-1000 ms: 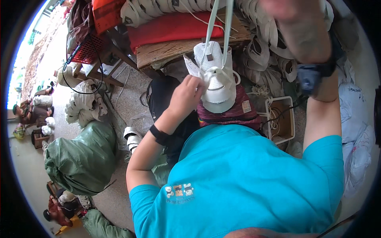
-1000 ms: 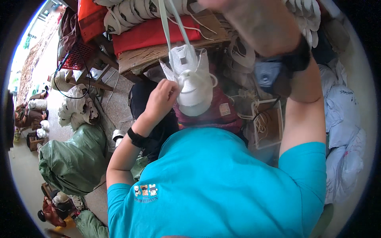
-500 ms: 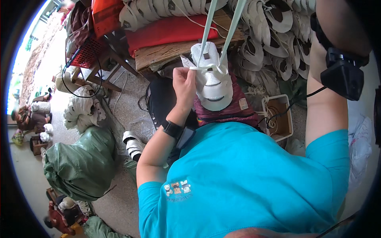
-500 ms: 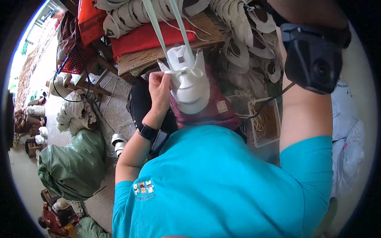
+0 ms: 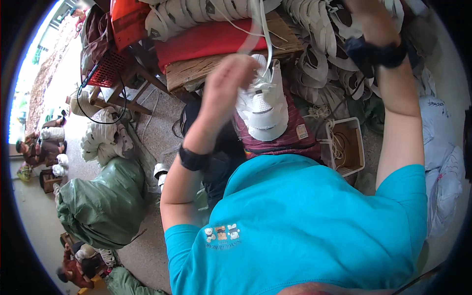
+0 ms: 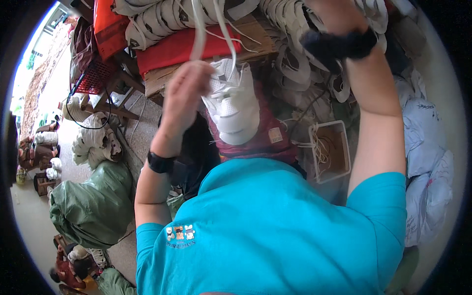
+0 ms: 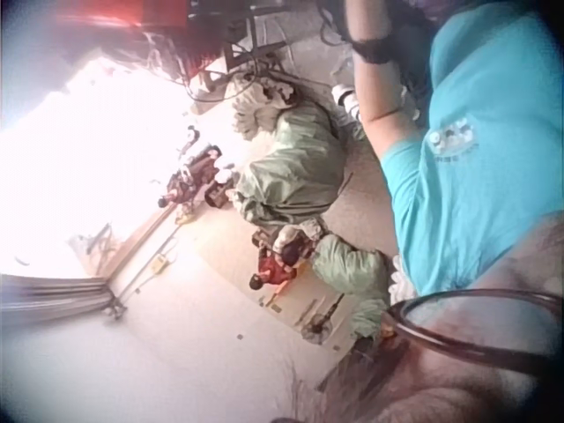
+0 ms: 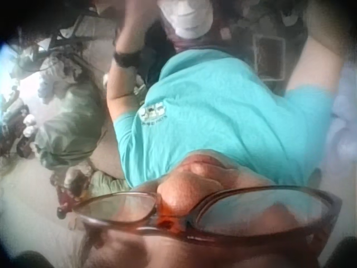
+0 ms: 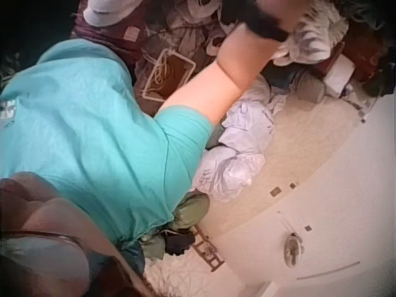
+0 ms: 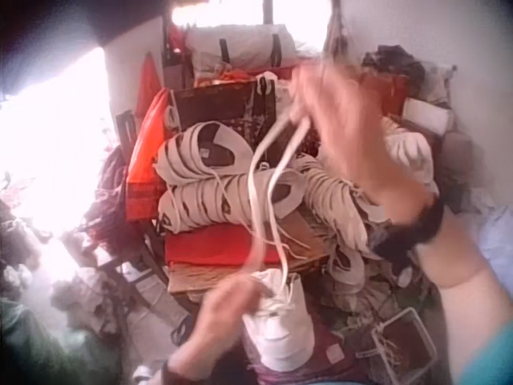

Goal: The person sits on the floor and laces a white sneaker by hand, threading the laces through the eyelets and pulling them tight. They handle the shoe and laces repeatedly, adjusting the tension and positioning the shoe on their lap while surrounded by stacks of shoe parts.

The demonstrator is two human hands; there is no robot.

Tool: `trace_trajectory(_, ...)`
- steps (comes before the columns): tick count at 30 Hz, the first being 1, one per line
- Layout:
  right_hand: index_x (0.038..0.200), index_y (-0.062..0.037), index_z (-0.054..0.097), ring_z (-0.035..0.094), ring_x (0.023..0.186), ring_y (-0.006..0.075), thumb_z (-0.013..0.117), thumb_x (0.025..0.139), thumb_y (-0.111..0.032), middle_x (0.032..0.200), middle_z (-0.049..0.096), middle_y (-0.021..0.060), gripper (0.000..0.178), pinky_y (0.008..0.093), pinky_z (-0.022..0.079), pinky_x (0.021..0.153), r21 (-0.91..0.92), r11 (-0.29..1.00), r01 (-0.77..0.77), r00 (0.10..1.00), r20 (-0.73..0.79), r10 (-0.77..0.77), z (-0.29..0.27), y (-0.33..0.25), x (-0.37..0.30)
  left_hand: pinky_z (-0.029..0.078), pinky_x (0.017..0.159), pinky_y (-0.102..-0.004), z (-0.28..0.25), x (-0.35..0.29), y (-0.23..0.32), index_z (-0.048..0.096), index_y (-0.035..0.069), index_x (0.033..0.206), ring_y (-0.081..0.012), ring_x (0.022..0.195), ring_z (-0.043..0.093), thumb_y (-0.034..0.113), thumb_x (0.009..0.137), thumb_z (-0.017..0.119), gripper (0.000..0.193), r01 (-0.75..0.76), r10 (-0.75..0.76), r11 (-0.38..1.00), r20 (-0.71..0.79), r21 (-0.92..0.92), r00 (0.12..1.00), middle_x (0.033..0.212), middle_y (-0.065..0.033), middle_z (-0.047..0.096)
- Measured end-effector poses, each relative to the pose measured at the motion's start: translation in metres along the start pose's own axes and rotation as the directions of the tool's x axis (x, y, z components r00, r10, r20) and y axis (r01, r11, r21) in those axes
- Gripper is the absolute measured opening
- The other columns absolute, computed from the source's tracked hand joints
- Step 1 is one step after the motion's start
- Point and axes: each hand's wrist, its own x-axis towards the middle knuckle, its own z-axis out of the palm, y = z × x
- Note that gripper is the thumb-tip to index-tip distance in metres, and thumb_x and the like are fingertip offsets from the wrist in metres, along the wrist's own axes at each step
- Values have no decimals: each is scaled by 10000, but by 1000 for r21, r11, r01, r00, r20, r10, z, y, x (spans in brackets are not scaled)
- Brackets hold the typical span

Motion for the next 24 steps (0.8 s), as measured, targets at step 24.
trace_trajectory(24,950,-58,631,605,780,222,594,840,-30,915,641,80,119,308,481,711,-195,963,-188,908,339,246,28,-36,-250,290,543,-266,-234,-63,17,554,-14,962,-103,577,309,184,1042,440,242,-176,-216,736,-473,-654,854,653,25,369)
